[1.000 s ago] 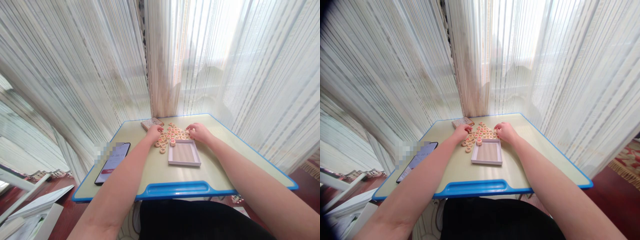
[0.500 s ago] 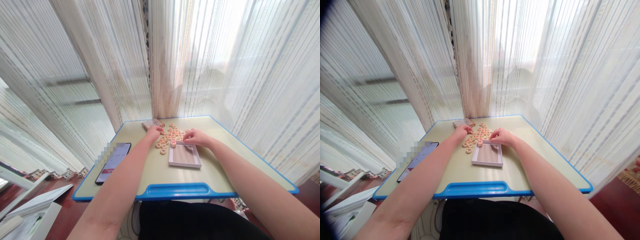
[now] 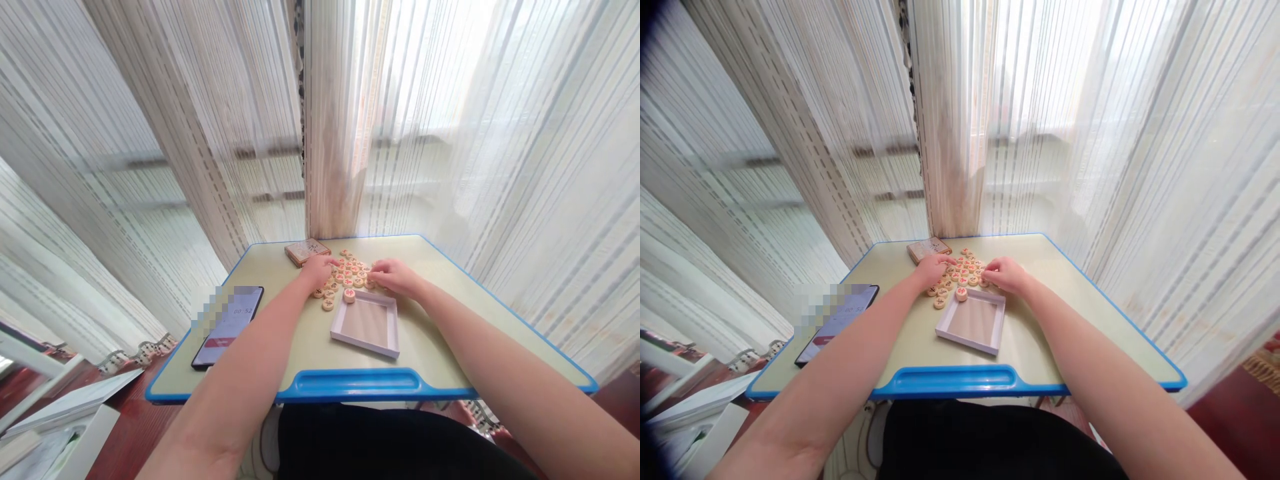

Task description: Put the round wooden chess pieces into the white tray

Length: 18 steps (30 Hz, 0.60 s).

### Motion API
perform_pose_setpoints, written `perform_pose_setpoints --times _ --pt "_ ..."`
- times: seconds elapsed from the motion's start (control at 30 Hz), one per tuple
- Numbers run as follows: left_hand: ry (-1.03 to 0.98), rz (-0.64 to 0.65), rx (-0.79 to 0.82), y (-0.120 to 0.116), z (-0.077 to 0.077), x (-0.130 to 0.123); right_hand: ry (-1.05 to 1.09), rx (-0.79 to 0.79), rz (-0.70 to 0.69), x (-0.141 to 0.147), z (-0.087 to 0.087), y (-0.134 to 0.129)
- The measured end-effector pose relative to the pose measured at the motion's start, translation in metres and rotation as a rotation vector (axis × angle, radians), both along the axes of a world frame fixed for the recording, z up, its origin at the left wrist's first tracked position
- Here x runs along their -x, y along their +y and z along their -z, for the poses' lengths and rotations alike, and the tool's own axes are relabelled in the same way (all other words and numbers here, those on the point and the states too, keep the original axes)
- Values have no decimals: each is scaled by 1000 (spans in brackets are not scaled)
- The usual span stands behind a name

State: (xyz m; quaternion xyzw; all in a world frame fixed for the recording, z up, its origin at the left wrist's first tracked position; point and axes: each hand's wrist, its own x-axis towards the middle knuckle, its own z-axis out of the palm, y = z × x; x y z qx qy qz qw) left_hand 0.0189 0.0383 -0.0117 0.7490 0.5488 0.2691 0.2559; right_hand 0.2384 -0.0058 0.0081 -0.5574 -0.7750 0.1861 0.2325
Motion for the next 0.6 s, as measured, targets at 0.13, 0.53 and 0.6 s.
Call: perform_pose_setpoints --times 0.13,0.53,0.6 --pt "26 42 1 -3 0 -4 -103 -167 150 -6 4 8" --pt "120 177 -125 2 2 -3 -279 -178 121 -10 13 17" --pt "170 232 -158 3 3 -2 -274 -186 126 -11 13 17"
